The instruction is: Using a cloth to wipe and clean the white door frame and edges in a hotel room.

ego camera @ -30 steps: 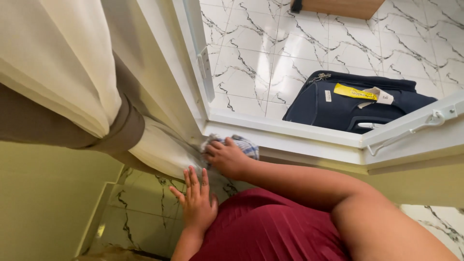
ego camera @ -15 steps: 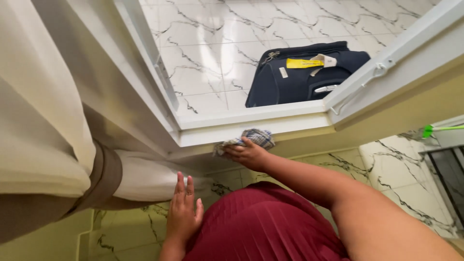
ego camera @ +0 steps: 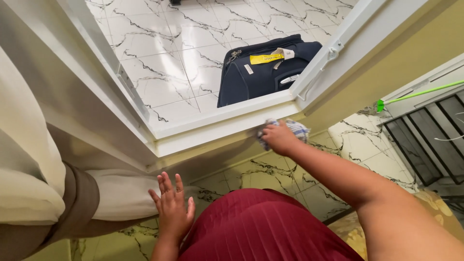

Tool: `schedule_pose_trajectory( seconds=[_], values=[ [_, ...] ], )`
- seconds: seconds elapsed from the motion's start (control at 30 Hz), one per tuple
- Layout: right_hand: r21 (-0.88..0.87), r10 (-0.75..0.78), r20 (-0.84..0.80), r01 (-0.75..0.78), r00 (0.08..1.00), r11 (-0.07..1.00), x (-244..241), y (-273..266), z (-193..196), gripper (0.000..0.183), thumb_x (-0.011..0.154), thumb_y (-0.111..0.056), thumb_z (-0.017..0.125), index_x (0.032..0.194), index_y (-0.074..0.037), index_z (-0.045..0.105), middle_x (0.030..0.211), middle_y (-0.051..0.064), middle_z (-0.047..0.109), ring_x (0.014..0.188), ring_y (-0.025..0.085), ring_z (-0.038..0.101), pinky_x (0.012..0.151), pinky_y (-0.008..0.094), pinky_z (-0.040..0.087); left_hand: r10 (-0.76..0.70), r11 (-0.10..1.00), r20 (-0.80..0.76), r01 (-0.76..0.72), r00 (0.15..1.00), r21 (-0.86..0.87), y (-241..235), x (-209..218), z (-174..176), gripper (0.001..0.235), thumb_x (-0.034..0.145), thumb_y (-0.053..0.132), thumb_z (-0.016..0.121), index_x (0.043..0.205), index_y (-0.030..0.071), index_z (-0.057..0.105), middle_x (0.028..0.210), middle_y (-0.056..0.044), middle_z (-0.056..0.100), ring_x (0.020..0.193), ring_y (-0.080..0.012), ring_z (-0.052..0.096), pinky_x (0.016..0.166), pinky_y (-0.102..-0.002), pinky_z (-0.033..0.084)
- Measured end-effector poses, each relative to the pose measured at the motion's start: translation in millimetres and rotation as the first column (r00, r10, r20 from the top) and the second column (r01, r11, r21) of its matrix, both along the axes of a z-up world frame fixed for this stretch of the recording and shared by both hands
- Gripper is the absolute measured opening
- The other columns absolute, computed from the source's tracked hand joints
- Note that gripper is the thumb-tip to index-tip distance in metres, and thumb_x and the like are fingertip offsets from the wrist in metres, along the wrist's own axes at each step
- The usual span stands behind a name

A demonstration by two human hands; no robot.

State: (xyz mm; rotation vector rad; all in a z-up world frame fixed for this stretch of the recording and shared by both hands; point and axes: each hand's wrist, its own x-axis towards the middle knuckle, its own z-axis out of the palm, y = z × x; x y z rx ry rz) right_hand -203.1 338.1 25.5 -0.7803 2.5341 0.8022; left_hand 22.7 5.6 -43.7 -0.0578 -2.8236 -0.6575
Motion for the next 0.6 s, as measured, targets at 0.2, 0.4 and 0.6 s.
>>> schedule_pose_trajectory(
  seconds=[0.2, 0.4, 0.6],
  values=[
    [-0.333, 0.476, 0.109, -0.419, 0.873, 0.845, 54.4, -160.6, -10.1, 0.035, 0.096, -0.037, 0.064, 0.128, -0.023, 0.066, 0.143, 0.002, 0.056, 0.135, 0.022, 0.048, 0.117, 0.061, 0.032, 0.010, 1.000, -0.025, -0.010, 1.000, 0.005, 5.0, 2.8, 6.7, 0.092, 0.088, 0.031, 0.058, 0.161, 0.011, 0.004, 0.167, -0.022, -0.009, 0.155, -0.0332, -0.010, 0.121, -0.064, -0.005],
    [-0.269, 0.731, -0.075, -0.720, 0.678, 0.640, 59.6, -220.5, -65.1, 0.036, 0.100, -0.040, 0.058, 0.133, -0.029, 0.066, 0.163, -0.002, 0.042, 0.148, 0.020, 0.039, 0.119, 0.055, 0.033, 0.069, 0.998, -0.058, -0.069, 0.996, 0.013, 7.6, 1.7, 9.0, 0.091, 0.088, 0.031, 0.057, 0.160, 0.009, 0.008, 0.167, -0.025, -0.006, 0.156, -0.0371, -0.008, 0.120, -0.066, -0.003],
    [-0.188, 0.685, -0.107, -0.691, 0.721, 0.698, 12.7, -125.2, -84.0, 0.068, 0.099, -0.038, 0.053, 0.161, -0.028, 0.025, 0.167, 0.000, 0.026, 0.152, 0.022, 0.028, 0.119, 0.058, 0.028, 0.080, 0.996, -0.049, -0.078, 0.996, 0.032, 20.1, -2.4, -5.4, 0.092, 0.087, 0.033, 0.057, 0.160, 0.009, 0.007, 0.167, -0.025, -0.006, 0.156, -0.0363, -0.007, 0.119, -0.067, -0.002]
  ],
)
